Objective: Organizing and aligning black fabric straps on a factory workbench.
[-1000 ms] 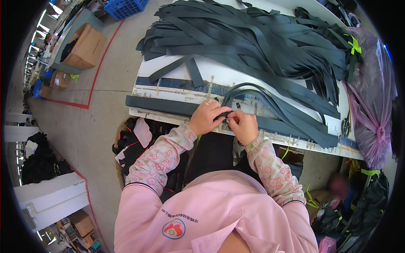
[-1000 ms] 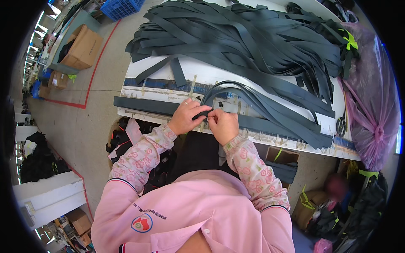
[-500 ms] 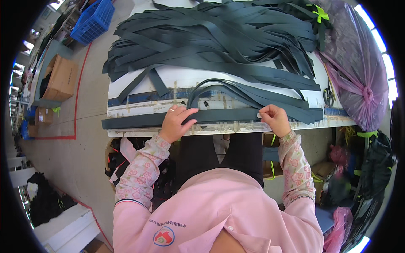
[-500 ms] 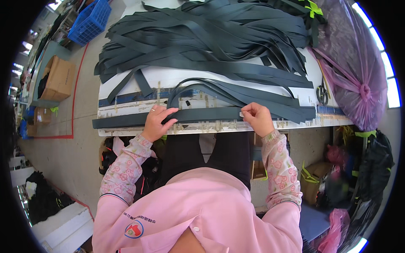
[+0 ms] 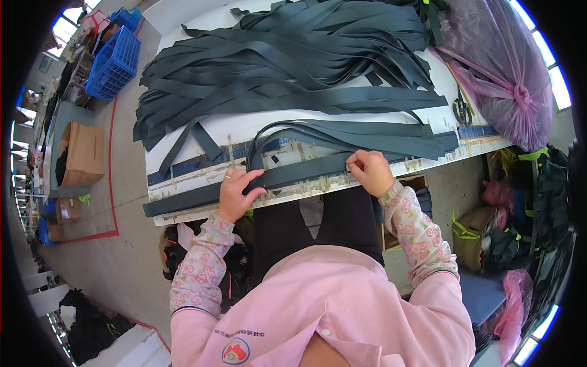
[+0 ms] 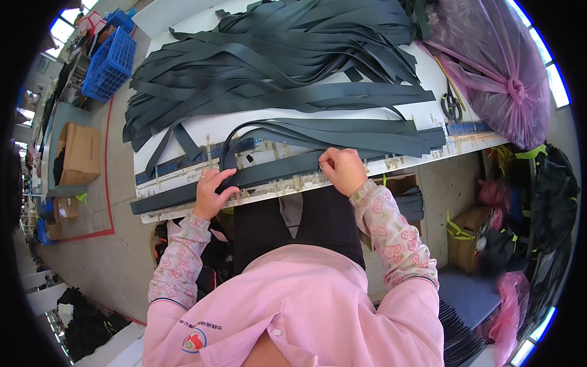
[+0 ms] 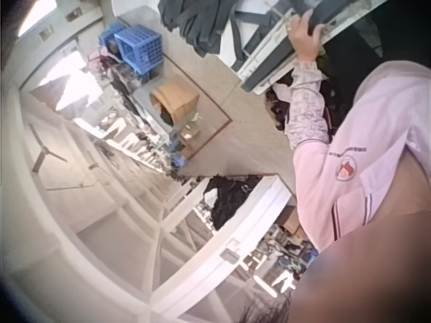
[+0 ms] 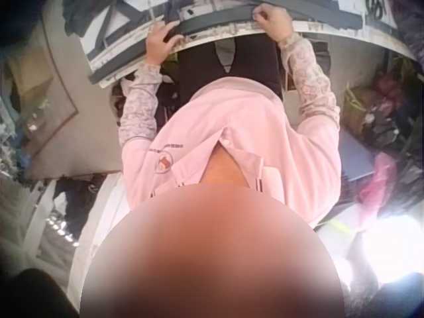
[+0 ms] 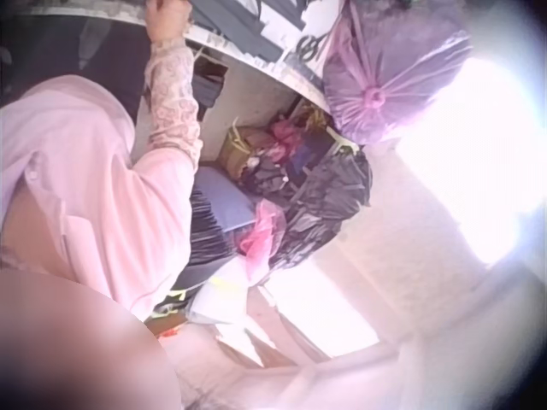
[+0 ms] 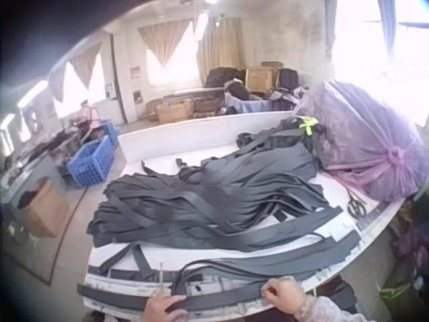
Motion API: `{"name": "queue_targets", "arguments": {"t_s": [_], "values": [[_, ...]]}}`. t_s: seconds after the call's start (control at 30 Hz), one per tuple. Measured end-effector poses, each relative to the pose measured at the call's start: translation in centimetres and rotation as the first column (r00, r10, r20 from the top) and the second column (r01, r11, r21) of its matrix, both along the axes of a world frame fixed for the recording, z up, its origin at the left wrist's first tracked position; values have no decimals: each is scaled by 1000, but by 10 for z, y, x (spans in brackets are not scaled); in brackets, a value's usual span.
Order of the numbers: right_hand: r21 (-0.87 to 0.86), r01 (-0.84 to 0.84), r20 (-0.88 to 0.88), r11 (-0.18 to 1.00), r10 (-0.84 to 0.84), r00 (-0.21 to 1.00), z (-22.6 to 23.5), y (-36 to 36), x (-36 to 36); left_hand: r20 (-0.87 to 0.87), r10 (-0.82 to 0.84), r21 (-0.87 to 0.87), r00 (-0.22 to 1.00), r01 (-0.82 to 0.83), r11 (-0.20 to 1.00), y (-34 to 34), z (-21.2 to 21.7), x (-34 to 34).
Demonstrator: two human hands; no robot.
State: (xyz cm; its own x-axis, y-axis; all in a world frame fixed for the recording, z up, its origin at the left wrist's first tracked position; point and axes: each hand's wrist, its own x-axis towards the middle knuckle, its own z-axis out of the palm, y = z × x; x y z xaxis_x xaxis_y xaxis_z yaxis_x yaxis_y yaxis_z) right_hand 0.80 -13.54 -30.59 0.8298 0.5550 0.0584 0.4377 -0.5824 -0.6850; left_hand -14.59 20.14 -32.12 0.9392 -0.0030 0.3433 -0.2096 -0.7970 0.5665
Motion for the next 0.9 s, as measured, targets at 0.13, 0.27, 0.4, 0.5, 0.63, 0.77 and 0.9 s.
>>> {"name": "queue_targets", "arguments": {"t_s": [0.13,0.27,0.4,0.5,0.63,0.77,0.9], "values": [[131,70,-282,989,-30,959,8,-3,8,1,-15,-21,1000,15,1000,0,1,2],[292,142,-410,946,-11,912,25,16,-6,15,-19,-6,1000,19,1000,1,-1,4],[232,-224,-468,947,310,828,13,65,-42,45,-45,-6,998,45,999,1,2,-2],[196,-376,-563,906,418,713,12,91,-52,28,-31,-18,999,31,999,0,1,-3],[212,-414,-486,885,463,741,14,107,-55,28,-32,5,999,32,999,-1,1,0],[214,-467,-642,858,483,595,15,116,-44,45,-27,-22,999,29,999,-1,2,1],[174,-549,-597,818,531,602,21,120,-33,60,-50,-32,997,52,998,-2,2,4]]}}
